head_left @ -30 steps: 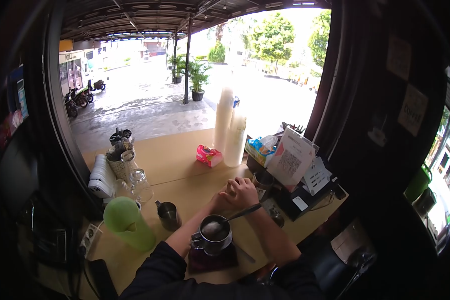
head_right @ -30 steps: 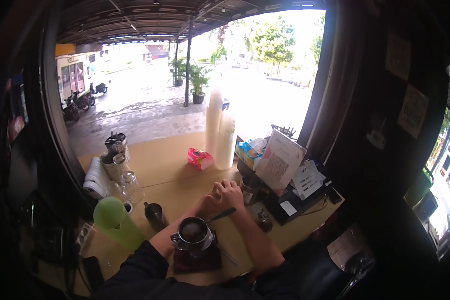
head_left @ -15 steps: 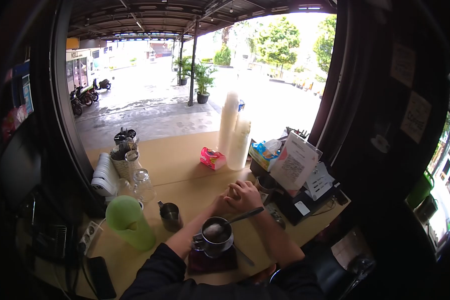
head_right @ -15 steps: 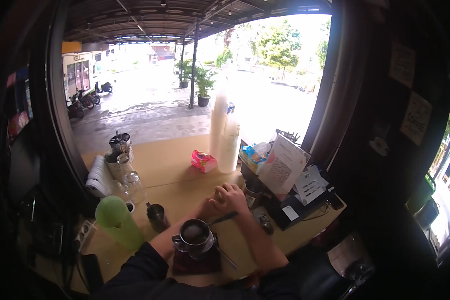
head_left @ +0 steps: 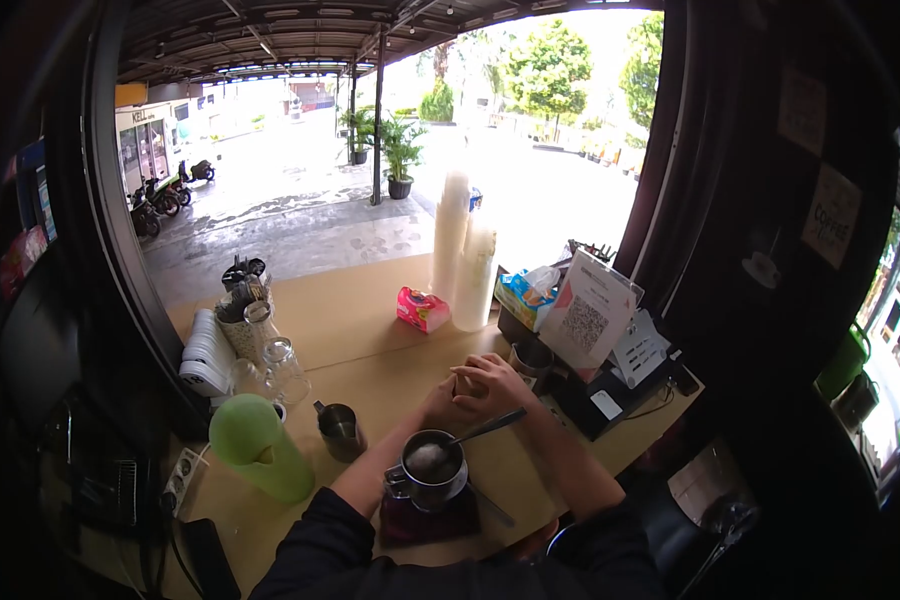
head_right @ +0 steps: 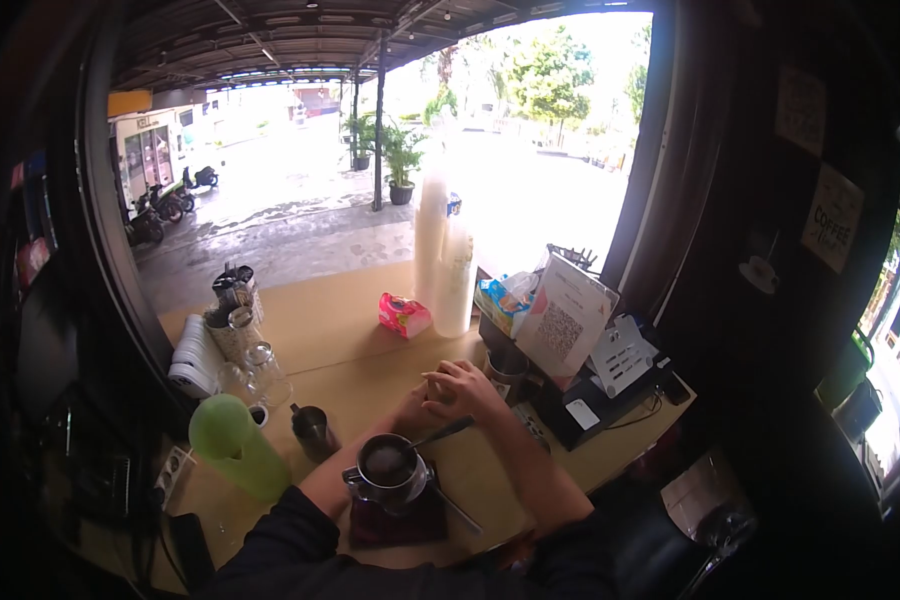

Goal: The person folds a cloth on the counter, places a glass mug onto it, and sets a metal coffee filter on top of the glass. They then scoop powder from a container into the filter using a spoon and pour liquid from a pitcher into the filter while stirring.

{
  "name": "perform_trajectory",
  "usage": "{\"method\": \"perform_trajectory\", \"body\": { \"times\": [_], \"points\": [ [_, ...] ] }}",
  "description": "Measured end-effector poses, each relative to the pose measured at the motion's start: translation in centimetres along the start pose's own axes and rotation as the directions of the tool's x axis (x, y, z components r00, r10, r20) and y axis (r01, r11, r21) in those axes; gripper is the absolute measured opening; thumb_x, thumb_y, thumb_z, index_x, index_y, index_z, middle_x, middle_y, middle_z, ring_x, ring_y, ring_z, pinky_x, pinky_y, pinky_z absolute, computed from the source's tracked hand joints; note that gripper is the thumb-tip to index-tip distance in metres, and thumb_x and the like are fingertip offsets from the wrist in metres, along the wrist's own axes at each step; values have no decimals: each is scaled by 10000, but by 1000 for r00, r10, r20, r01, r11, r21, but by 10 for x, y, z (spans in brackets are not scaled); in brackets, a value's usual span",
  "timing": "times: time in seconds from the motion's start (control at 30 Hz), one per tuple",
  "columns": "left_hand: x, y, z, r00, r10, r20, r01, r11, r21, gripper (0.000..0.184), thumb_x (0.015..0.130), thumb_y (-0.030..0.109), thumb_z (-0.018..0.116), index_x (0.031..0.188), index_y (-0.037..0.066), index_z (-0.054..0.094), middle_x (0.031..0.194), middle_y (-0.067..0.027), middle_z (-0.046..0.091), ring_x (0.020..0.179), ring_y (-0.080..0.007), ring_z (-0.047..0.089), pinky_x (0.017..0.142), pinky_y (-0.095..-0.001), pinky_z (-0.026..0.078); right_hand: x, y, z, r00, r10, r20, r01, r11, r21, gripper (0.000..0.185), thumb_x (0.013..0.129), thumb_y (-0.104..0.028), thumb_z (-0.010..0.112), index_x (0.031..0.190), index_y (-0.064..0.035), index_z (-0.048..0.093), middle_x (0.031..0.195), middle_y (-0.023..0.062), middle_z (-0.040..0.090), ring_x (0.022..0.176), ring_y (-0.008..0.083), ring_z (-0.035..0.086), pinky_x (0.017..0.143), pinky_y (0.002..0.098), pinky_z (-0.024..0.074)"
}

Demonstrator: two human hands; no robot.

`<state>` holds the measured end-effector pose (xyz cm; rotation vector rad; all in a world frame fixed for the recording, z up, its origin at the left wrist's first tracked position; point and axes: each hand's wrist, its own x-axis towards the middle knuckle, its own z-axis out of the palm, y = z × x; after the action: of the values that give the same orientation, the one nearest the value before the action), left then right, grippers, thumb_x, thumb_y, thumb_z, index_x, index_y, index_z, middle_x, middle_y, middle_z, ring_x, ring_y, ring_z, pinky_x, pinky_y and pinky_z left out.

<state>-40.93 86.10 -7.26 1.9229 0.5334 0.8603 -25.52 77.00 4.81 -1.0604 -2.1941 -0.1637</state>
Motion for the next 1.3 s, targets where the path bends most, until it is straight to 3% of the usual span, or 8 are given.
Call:
{"method": "perform_trajectory", "body": {
  "times": [0.57,0.73,0.8,0.87,0.97,1.0,1.07,1.3],
  "points": [
    [-1,33,-6,987,-131,88,131,991,12,1067,535,390,902,1397,48,373,1327,-148,526,1228,-251,520,1040,-370,419,13,-12,-28,998,-55,-11,56,975,215,514,718,-303,799,1169,-113,643,1135,121,607,1071,341,574,937,419,468],
    [-2,30,-3,994,73,79,-57,980,-189,1096,553,428,898,1426,60,348,1355,-129,501,1278,-251,472,1097,-365,351,13,-31,-59,999,33,-28,-25,968,251,490,786,-237,758,1220,-66,607,1138,134,628,1086,294,589,920,380,475],
    [4,23,-8,985,133,106,-122,988,-98,1067,556,438,898,1402,49,379,1347,-127,508,1271,-253,480,1090,-372,362,-8,-41,-66,919,330,214,-372,555,744,431,878,-190,681,1267,-45,568,1223,115,608,1106,230,593,955,361,463],
    [2,22,-8,988,96,118,-90,994,-57,1052,550,443,902,1381,39,402,1321,-132,529,1259,-256,492,1084,-377,371,-33,-41,-67,901,349,257,-419,546,726,402,983,-288,541,1263,-1,544,1206,121,614,1091,187,600,960,328,465],
    [-1,24,-7,993,68,93,-69,998,6,1047,551,449,905,1376,40,405,1293,-137,559,1248,-261,506,1073,-383,388,-72,-40,-58,737,448,506,-548,-40,835,634,1017,-535,273,1286,-4,492,1170,186,626,1054,269,640,868,428,544],
    [-1,25,-7,994,71,82,-72,997,15,1048,552,454,905,1375,41,406,1288,-137,566,1248,-262,508,1070,-386,392,-87,-34,-50,729,454,512,-554,-48,831,634,1017,-535,273,1286,-4,492,1170,186,626,1054,269,640,868,428,544],
    [-1,21,-3,994,87,72,-87,996,-2,1043,555,445,908,1377,46,405,1291,-136,569,1243,-258,515,1062,-387,403,-110,-26,-37,547,412,729,-601,-413,684,648,1005,-557,283,1302,-15,477,1183,193,622,1053,301,648,824,472,564],
    [-4,29,-3,997,69,47,-64,993,-100,1026,561,388,917,1382,54,401,1287,-136,570,1239,-246,518,1058,-377,409,-112,-43,-33,312,633,709,-608,-440,660,596,1007,-540,322,1306,-53,494,1242,141,604,1078,276,644,844,444,570]
  ]
}}
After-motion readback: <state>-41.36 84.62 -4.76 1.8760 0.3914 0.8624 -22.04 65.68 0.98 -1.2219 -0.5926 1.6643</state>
